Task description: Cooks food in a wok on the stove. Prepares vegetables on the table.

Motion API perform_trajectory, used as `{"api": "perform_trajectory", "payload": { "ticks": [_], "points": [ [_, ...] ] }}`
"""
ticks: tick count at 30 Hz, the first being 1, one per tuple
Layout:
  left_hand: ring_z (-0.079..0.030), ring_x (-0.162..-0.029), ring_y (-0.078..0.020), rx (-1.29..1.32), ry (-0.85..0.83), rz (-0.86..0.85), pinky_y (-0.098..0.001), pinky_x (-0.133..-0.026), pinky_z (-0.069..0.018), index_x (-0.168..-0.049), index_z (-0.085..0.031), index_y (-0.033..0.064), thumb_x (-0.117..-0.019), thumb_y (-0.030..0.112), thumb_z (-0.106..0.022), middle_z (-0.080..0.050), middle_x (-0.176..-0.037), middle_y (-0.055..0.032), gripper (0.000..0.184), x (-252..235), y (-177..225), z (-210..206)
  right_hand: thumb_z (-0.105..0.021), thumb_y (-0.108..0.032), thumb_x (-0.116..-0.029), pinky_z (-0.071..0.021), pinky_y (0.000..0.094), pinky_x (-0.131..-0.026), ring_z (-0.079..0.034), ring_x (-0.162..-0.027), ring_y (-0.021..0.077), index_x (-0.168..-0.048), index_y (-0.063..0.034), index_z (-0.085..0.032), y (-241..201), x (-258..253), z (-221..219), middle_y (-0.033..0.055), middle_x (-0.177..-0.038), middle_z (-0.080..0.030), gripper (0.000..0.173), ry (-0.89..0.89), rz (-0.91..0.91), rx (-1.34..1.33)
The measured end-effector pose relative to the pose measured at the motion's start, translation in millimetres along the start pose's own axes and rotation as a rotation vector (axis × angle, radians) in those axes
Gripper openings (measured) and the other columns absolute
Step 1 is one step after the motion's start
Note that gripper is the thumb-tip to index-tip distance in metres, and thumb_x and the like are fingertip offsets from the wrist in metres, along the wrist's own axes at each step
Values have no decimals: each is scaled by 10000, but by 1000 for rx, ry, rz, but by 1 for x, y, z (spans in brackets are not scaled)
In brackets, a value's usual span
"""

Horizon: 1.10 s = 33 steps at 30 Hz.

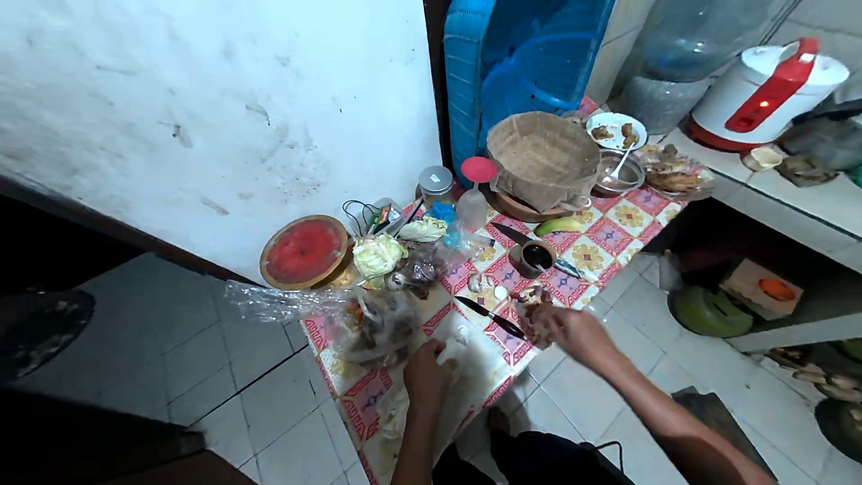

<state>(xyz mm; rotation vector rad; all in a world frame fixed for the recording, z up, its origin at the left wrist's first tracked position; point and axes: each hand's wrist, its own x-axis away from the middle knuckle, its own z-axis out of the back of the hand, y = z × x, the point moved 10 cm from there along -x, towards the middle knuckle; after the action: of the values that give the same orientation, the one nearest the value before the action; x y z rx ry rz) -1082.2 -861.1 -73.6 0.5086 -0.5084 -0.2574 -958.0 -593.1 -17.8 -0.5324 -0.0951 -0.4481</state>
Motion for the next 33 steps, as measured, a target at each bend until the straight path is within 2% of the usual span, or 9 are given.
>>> {"api": "perform_trajectory", "payload": {
  "ticks": [1,3,7,10,16,22,26,31,33],
  "points": [
    [-685,-1083,-323,4,5,2,-563,-974,-514,-1191,-732,83,-838,229,-831,-732,-1143,-136,394,0,0,0,-468,-193,-1061,-534,638,-901,-699,-1035,424,-1236,-37,-702,14,-6,24,226,-1093,-726,331,53,-42,31],
    [-687,-1079,-314,-4,-3,5,-552,-966,-519,-1191,-730,89,-840,233,-829,-732,-1143,-128,392,0,-1,-1,-498,-172,-1043,-496,648,-964,-641,-1143,468,-1262,-11,-677,50,-32,52,275,-1193,-676,325,106,-148,84],
    [-689,-1070,-299,12,-4,4,-537,-967,-521,-1183,-736,90,-831,242,-839,-735,-1130,-121,396,0,-2,-1,-633,-238,-1001,-417,661,-1072,-476,-1350,507,-1522,-64,-469,111,-107,29,279,-1493,-486,573,58,-189,51],
    [-691,-1063,-285,28,8,11,-530,-964,-526,-1172,-741,98,-823,244,-843,-738,-1123,-108,392,0,-4,0,-621,-229,-1000,-423,638,-1078,-503,-1326,497,-1567,-113,-415,120,-131,7,290,-1438,-528,614,49,-140,80],
    [-683,-1076,-293,44,5,0,-541,-969,-520,-1182,-732,94,-832,253,-834,-728,-1139,-118,398,0,-4,-1,-427,-280,-1066,-451,636,-1045,-585,-1241,456,-1434,-8,-534,136,-86,31,300,-1373,-570,470,136,-277,-141],
    [-674,-1102,-296,51,-10,12,-530,-989,-511,-1184,-729,89,-828,252,-834,-723,-1154,-121,405,0,-4,0,-491,-244,-1007,-542,496,-668,-631,-754,302,-1273,34,-561,42,31,77,216,-1015,-639,391,381,-18,-143],
    [-675,-1101,-286,62,-20,16,-520,-992,-512,-1185,-728,82,-834,236,-825,-724,-1156,-117,395,-1,-5,-1,-510,-231,-1035,-558,517,-608,-648,-638,298,-1383,-19,-501,-23,66,6,143,-786,-652,408,38,18,-202],
    [-672,-1122,-277,32,-14,16,-515,-1007,-507,-1186,-730,87,-840,260,-819,-725,-1172,-107,397,-2,-4,-3,-409,-361,-1102,-596,574,-767,-732,-901,368,-1604,-240,-369,-67,77,-102,165,-1185,-708,518,-167,140,-104],
    [-666,-1126,-285,15,-24,22,-523,-1007,-500,-1172,-726,76,-846,273,-811,-721,-1165,-115,390,-2,-4,-3,-382,-379,-1109,-597,549,-720,-728,-850,358,-1596,-291,-384,-68,77,-117,160,-1162,-705,495,-180,142,-69]
  ]
}}
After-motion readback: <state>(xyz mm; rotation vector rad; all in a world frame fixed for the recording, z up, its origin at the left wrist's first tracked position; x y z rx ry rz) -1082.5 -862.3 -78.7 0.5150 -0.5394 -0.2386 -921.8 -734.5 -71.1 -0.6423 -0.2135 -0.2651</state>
